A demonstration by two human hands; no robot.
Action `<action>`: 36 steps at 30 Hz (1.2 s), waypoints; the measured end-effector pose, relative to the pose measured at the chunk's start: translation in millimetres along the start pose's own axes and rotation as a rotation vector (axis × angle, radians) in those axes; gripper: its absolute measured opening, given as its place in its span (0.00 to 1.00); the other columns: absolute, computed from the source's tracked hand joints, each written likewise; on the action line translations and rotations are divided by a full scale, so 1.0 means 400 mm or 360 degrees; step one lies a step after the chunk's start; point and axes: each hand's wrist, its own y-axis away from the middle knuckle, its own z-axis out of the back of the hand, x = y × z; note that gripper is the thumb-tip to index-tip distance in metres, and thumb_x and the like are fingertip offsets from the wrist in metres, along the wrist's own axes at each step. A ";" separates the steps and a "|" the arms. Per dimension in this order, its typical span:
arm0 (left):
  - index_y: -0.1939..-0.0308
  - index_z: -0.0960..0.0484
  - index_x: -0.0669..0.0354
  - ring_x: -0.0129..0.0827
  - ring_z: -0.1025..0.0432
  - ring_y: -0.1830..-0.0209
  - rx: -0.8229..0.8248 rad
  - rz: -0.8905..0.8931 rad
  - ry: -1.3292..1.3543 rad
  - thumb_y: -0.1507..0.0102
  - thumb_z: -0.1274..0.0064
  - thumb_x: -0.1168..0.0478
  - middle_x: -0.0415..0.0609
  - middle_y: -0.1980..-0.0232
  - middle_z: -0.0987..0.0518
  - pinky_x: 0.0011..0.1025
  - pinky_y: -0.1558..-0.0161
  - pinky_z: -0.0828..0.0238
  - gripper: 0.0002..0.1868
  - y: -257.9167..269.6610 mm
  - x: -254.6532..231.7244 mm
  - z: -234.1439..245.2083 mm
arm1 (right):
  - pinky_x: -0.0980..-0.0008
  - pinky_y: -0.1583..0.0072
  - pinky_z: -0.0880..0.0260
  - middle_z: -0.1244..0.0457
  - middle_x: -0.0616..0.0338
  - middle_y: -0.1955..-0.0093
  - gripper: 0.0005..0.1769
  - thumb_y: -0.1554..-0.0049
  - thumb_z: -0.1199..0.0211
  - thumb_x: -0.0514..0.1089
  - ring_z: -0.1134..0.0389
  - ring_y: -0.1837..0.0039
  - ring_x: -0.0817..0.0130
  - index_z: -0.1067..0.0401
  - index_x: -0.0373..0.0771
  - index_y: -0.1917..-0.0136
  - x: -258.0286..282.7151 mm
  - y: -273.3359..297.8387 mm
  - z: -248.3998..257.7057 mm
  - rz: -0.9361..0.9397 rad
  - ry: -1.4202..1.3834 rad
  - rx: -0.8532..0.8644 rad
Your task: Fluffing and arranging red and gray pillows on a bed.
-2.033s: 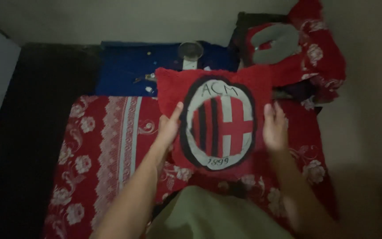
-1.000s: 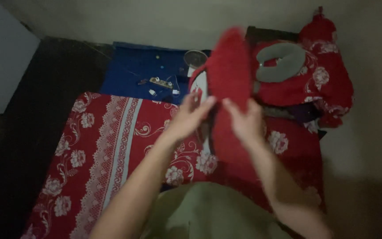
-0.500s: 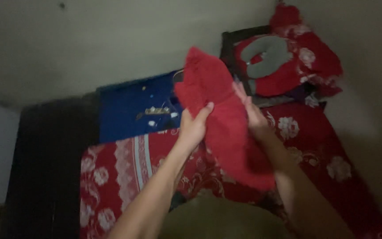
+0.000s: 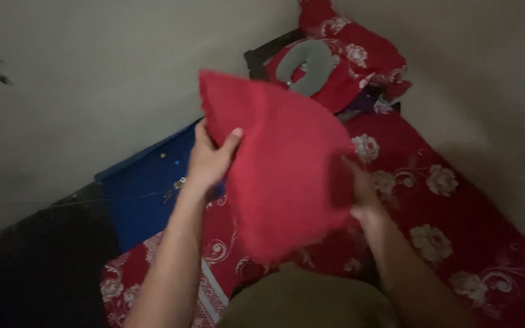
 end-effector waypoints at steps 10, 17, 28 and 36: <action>0.26 0.34 0.58 0.40 0.34 0.30 0.0677 0.0372 0.0342 0.38 0.52 0.31 0.54 0.29 0.28 0.41 0.33 0.40 0.46 0.055 -0.192 -0.381 | 0.55 0.41 0.35 0.33 0.54 0.53 0.26 0.50 0.25 0.48 0.32 0.46 0.55 0.21 0.39 0.39 0.219 0.182 -0.021 0.1623 0.1352 -0.0706; 0.34 0.26 0.64 0.43 0.23 0.43 0.0337 0.0294 0.1153 0.33 0.51 0.52 0.57 0.40 0.18 0.40 0.43 0.26 0.28 -0.031 -0.169 -0.606 | 0.58 0.37 0.35 0.30 0.58 0.47 0.23 0.48 0.28 0.51 0.29 0.43 0.61 0.20 0.41 0.41 0.337 0.182 0.168 0.1763 0.1353 -0.0084; 0.31 0.28 0.63 0.35 0.27 0.37 0.0399 -0.0230 0.1076 0.30 0.51 0.55 0.51 0.34 0.21 0.34 0.36 0.32 0.25 0.051 -0.128 -0.610 | 0.42 0.16 0.72 0.76 0.43 0.10 0.48 0.31 0.65 0.73 0.73 0.10 0.45 0.67 0.44 0.12 0.311 -0.068 0.312 0.1727 0.1087 0.0338; 0.32 0.27 0.62 0.43 0.25 0.40 0.0089 0.0335 0.1760 0.32 0.50 0.47 0.53 0.36 0.21 0.42 0.39 0.27 0.30 0.168 -0.075 -0.487 | 0.42 0.26 0.49 0.47 0.54 0.19 0.63 0.53 0.64 0.89 0.47 0.21 0.48 0.48 0.51 0.17 0.250 -0.206 0.393 -0.0562 0.0290 0.0709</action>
